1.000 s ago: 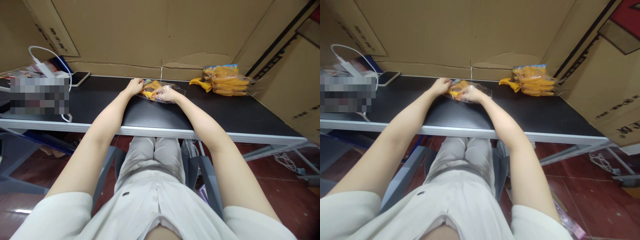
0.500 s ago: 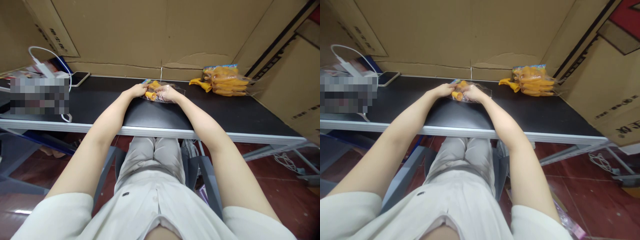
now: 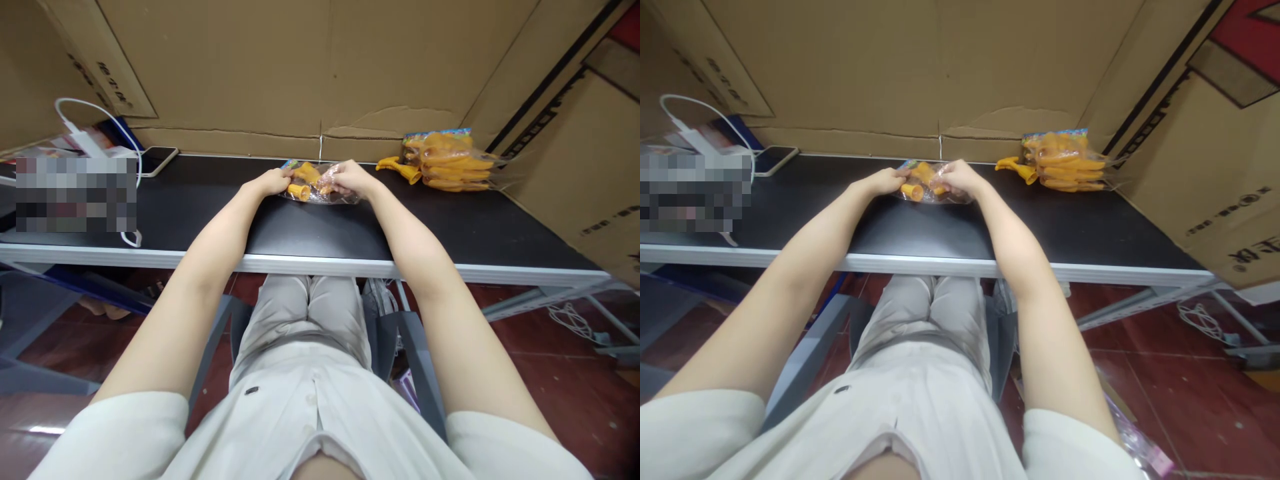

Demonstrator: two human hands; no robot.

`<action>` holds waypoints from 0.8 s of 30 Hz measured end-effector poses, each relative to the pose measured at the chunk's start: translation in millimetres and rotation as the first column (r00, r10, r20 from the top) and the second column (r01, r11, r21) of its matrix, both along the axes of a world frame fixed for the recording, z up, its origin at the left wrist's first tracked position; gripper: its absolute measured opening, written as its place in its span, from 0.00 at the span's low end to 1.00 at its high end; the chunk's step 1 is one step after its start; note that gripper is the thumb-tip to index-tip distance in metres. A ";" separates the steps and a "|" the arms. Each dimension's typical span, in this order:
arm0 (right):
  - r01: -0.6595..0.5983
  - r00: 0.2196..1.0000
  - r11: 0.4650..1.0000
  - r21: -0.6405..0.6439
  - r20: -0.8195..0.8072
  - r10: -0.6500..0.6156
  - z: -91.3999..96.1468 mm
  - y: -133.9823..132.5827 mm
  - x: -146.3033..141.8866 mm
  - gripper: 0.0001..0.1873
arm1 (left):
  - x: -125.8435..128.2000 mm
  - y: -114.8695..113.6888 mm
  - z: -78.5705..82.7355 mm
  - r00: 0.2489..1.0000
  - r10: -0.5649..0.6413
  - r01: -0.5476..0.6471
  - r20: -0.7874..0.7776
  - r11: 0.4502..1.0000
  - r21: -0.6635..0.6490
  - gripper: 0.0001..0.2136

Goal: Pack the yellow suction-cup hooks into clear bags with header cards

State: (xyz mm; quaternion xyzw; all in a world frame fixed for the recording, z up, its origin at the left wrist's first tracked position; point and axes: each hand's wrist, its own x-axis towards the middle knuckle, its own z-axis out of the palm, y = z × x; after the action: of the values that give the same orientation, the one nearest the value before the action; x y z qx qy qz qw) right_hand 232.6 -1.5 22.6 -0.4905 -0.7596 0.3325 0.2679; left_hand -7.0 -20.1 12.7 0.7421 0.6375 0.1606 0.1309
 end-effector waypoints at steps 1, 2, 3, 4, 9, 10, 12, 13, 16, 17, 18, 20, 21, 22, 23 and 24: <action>0.052 0.998 0.998 0.032 0.034 -0.053 3.4 2.7 7.6 0.07 | -2.8 1.4 -0.4 1.000 0.021 -0.021 -0.010 1.000 -0.001 0.32; 0.120 0.989 0.989 0.084 0.074 -0.127 6.5 5.3 15.9 0.08 | -6.1 2.9 -0.6 0.998 0.048 -0.049 -0.026 0.999 -0.007 0.32; 0.197 0.969 0.968 0.157 0.120 -0.216 8.8 7.8 24.7 0.09 | -9.8 4.2 -0.9 0.996 0.080 -0.081 -0.045 0.997 -0.013 0.33; 0.268 0.934 0.932 0.243 0.172 -0.313 10.2 10.0 33.9 0.11 | -13.7 5.6 -1.1 0.992 0.113 -0.114 -0.064 0.993 -0.016 0.33; 0.467 0.692 0.770 0.436 0.363 -0.625 1.8 20.3 78.8 0.27 | -31.9 11.5 -4.2 0.965 0.240 -0.241 -0.106 0.970 -0.003 0.34; 0.494 0.659 0.754 0.432 0.380 -0.649 -1.7 22.6 85.7 0.28 | -34.2 12.6 -5.2 0.962 0.250 -0.251 -0.109 0.968 0.001 0.34; 0.538 0.607 0.730 0.421 0.408 -0.682 -8.3 27.6 95.7 0.29 | -37.4 14.6 -7.2 0.960 0.256 -0.256 -0.111 0.967 0.012 0.33; 0.548 0.589 0.726 0.415 0.425 -0.687 -11.0 30.4 98.7 0.30 | -38.4 15.6 -8.2 0.961 0.256 -0.256 -0.109 0.967 0.017 0.33; 0.554 0.525 0.715 0.427 0.488 -0.698 -16.0 38.5 101.2 0.31 | -40.0 18.3 -10.8 0.963 0.259 -0.258 -0.075 0.966 0.024 0.33; 0.554 0.496 0.709 0.437 0.511 -0.702 -16.9 41.0 100.6 0.31 | -40.3 19.1 -11.5 0.963 0.262 -0.261 -0.064 0.965 0.024 0.33; 0.552 0.470 0.701 0.452 0.526 -0.709 -17.8 43.3 99.9 0.31 | -40.6 19.7 -12.0 0.962 0.266 -0.265 -0.058 0.964 0.024 0.33; 0.537 0.443 0.695 0.478 0.541 -0.715 -19.8 47.4 99.2 0.31 | -41.3 20.4 -12.7 0.962 0.265 -0.265 -0.064 0.964 0.023 0.33; 0.527 0.442 0.698 0.484 0.546 -0.712 -21.4 49.5 99.6 0.31 | -41.6 20.5 -12.9 0.962 0.261 -0.260 -0.075 0.965 0.021 0.33; 0.519 0.442 0.702 0.488 0.550 -0.709 -23.4 51.8 100.7 0.30 | -42.0 20.6 -13.0 0.963 0.256 -0.255 -0.086 0.967 0.020 0.33; 0.516 0.435 0.702 0.492 0.555 -0.709 -26.0 54.5 102.5 0.30 | -42.4 20.8 -13.1 0.963 0.252 -0.251 -0.093 0.968 0.018 0.33; 0.518 0.422 0.699 0.494 0.563 -0.711 -29.0 57.6 105.0 0.31 | -42.8 21.0 -13.3 0.964 0.248 -0.248 -0.095 0.969 0.015 0.34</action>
State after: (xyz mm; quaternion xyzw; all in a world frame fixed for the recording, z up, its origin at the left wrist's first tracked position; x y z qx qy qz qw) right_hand 337.6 56.1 -6.4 -0.7861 -0.5989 -0.1072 0.1086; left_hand -49.8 0.9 -0.6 0.6635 0.7307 0.1408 0.0776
